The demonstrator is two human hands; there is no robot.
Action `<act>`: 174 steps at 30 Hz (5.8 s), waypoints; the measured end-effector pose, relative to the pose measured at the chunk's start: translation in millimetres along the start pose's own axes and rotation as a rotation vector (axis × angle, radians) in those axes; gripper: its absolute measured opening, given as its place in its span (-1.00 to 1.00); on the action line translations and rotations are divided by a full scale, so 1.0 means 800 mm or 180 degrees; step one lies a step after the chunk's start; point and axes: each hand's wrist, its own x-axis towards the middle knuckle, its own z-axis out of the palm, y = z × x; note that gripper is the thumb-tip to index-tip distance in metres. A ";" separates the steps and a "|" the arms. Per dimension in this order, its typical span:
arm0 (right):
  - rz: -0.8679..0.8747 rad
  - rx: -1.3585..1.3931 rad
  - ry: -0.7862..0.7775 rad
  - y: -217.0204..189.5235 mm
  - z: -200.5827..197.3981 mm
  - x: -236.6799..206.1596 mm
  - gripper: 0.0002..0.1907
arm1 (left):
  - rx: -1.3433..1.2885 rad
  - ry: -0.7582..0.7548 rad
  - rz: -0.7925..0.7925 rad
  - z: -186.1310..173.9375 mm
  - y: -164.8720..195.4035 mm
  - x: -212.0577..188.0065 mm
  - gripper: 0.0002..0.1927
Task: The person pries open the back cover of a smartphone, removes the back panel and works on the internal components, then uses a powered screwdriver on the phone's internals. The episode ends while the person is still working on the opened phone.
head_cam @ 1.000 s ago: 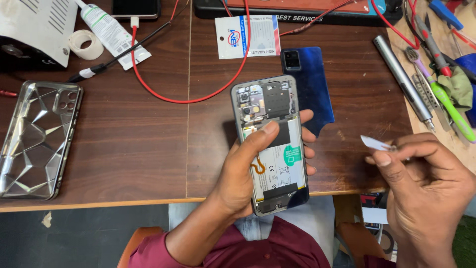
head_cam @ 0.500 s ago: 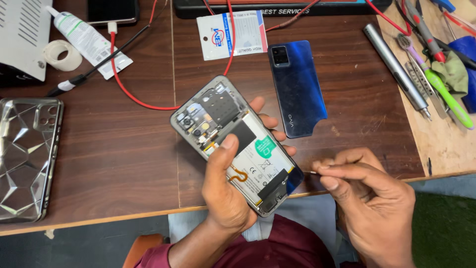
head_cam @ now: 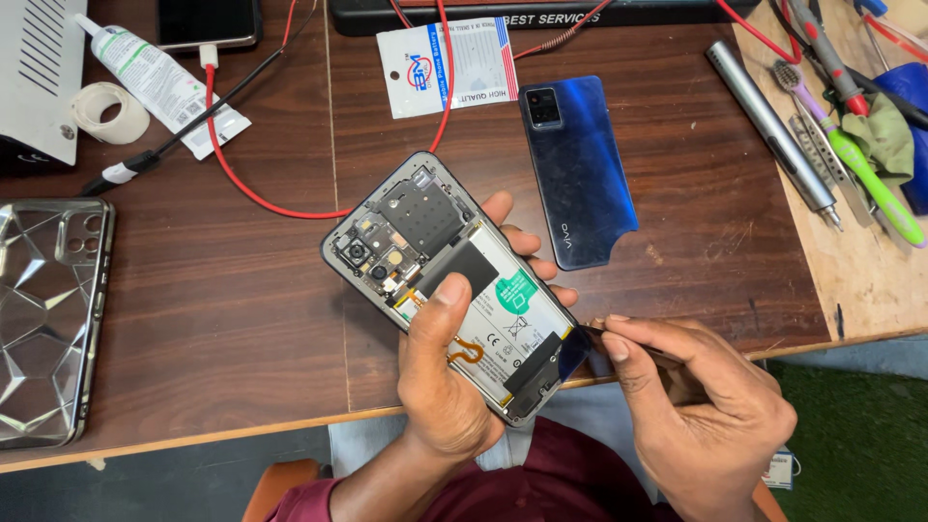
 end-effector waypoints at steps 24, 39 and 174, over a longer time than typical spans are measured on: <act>-0.0068 -0.0040 0.0309 0.002 0.007 -0.014 -0.87 | 0.0031 -0.0029 0.0000 0.000 0.000 -0.006 -0.37; -0.0473 -0.0339 0.0177 -0.007 0.009 -0.007 -0.84 | -0.0002 -0.0090 -0.0070 0.000 -0.001 -0.008 -0.36; -0.0460 -0.0757 -0.1393 -0.025 -0.011 0.034 -0.60 | 0.0969 -0.0172 0.0912 0.004 -0.038 -0.047 -0.31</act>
